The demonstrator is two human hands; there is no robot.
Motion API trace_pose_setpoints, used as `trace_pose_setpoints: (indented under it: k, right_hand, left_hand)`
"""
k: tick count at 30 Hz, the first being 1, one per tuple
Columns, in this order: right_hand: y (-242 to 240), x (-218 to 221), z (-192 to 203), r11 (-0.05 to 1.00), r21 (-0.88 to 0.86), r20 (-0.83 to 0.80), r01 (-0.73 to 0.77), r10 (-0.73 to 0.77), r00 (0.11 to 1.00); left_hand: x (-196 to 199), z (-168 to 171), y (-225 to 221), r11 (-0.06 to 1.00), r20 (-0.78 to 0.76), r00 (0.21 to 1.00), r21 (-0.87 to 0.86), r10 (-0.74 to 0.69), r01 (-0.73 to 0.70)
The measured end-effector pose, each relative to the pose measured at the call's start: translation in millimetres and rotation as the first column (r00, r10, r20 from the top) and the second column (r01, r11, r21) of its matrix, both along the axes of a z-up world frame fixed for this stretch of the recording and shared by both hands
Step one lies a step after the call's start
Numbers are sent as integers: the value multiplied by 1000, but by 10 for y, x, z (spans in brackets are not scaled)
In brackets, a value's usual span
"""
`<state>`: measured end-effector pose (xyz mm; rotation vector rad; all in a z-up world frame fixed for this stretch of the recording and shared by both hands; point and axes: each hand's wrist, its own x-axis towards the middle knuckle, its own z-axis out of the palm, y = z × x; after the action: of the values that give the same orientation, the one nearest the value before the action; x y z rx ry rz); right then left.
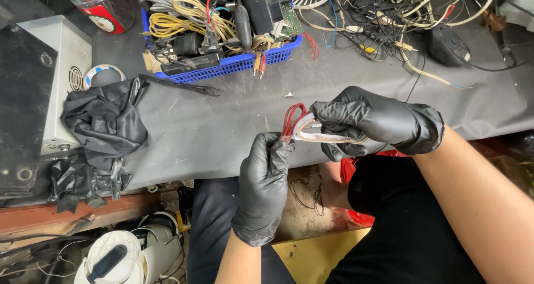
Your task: A person wearing black gloves is wiring electronic components, stripping wires, and applying tape on a cluttered workbench.
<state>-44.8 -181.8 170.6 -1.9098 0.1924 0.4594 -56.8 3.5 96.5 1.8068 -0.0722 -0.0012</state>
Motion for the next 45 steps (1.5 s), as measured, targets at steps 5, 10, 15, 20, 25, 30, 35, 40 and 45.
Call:
trace_pose_setpoints:
  k: [5,10,15,20,25,30,35,40,45]
  right_hand:
    - [-90,50,-102,981,126,0,148,-150,989]
    - [48,46,89,927,200,-85,317,-306,948]
    - [-30,171,16,945,54,-99,324,-317,943]
    - [-13,251,5,952,-135,-54,274,-283,958]
    - [-27,255,-32,968,-150,-50,203,-212,976]
    - [-37,235,-27,984,-158,-183,-76,46,982]
    - [-148,235,19,994,-52,-207,-99,87,975]
    - [-168,230,77,997,-50,-172,-57,48,984]
    - [-250,273,158,996,-86,-83,-33,26,996]
  left_hand:
    - [77,-293,77,937,195,971,343,-140,66]
    - [132,-358,42,899,544,806,437,-232,-37]
    - [193,-433,135,932,549,779,342,-302,121]
    - [185,-438,128,939,613,723,309,-318,151]
    - [159,-630,122,971,578,786,213,-218,112]
    - [139,-750,76,993,-78,996,108,-47,55]
    - [244,-699,116,997,-222,974,64,-35,51]
    - [226,-603,120,982,-82,990,143,-113,124]
    - [212,-780,42,954,78,990,287,-116,89]
